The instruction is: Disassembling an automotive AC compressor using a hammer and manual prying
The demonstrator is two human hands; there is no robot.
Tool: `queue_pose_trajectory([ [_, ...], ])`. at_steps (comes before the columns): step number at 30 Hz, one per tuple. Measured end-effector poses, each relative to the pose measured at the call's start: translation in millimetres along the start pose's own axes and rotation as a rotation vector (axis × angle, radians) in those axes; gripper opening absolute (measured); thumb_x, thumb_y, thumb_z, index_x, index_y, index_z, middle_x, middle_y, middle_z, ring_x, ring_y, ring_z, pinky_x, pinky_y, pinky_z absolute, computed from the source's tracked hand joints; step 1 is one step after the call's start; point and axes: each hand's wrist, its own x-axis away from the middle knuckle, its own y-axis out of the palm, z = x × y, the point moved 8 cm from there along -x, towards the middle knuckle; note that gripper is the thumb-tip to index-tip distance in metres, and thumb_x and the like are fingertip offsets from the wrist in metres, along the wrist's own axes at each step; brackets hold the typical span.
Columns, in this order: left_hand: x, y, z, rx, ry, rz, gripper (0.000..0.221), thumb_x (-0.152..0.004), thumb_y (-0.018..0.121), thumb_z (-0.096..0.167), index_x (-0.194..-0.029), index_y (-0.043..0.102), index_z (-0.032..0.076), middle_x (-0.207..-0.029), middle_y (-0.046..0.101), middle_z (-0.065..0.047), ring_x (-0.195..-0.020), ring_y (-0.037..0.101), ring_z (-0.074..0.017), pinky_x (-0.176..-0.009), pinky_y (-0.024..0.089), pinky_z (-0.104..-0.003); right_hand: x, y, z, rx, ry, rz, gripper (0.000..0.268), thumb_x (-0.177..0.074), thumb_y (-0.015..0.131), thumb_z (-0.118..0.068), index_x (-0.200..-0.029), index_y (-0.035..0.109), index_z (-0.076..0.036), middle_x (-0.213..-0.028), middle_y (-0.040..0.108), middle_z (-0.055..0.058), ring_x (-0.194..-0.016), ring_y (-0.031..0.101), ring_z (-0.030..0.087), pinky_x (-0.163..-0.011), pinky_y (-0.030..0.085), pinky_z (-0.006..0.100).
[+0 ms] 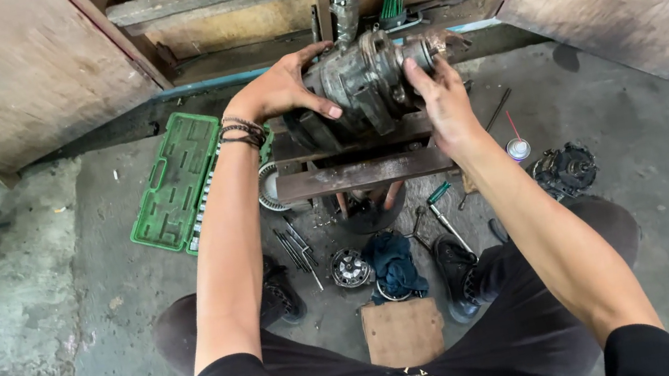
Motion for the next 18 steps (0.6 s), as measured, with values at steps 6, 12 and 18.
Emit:
queue_pose_trajectory([
  [6, -20, 0, -18, 0.018, 0.027, -0.012, 0.115, -0.061, 0.089, 0.040, -0.157, 0.032, 0.016, -0.158, 0.045, -0.013, -0.144, 0.042, -0.0287, -0.120, 0.030, -0.048, 34, 24, -67, 0.021, -0.032, 0.037, 0.038, -0.089, 0.077, -0.034, -0.099, 0.065, 0.000, -0.096, 0.066, 0.003, -0.087, 0.056, 0.008, -0.073, 0.047, 0.022],
  [12, 31, 4, -14, 0.303, 0.438, 0.280, 0.105, -0.075, 0.077, 0.064, -0.158, 0.027, 0.023, -0.156, 0.043, -0.021, -0.142, 0.045, -0.0398, -0.116, 0.041, -0.063, 37, 22, -63, -0.115, 0.093, 0.094, 0.027, -0.088, 0.081, -0.028, -0.087, 0.066, -0.005, -0.075, 0.061, 0.000, -0.060, 0.051, 0.006, -0.048, 0.043, 0.023],
  [18, 46, 24, -42, 0.183, 0.401, 0.476, 0.134, -0.046, 0.110, 0.038, -0.156, 0.035, 0.019, -0.151, 0.044, -0.013, -0.144, 0.041, -0.0326, -0.123, 0.028, -0.048, 28, 21, -49, -0.063, 0.170, 0.244, 0.043, -0.082, 0.089, -0.037, -0.098, 0.072, -0.002, -0.081, 0.071, 0.011, -0.070, 0.073, 0.018, -0.052, 0.067, 0.036],
])
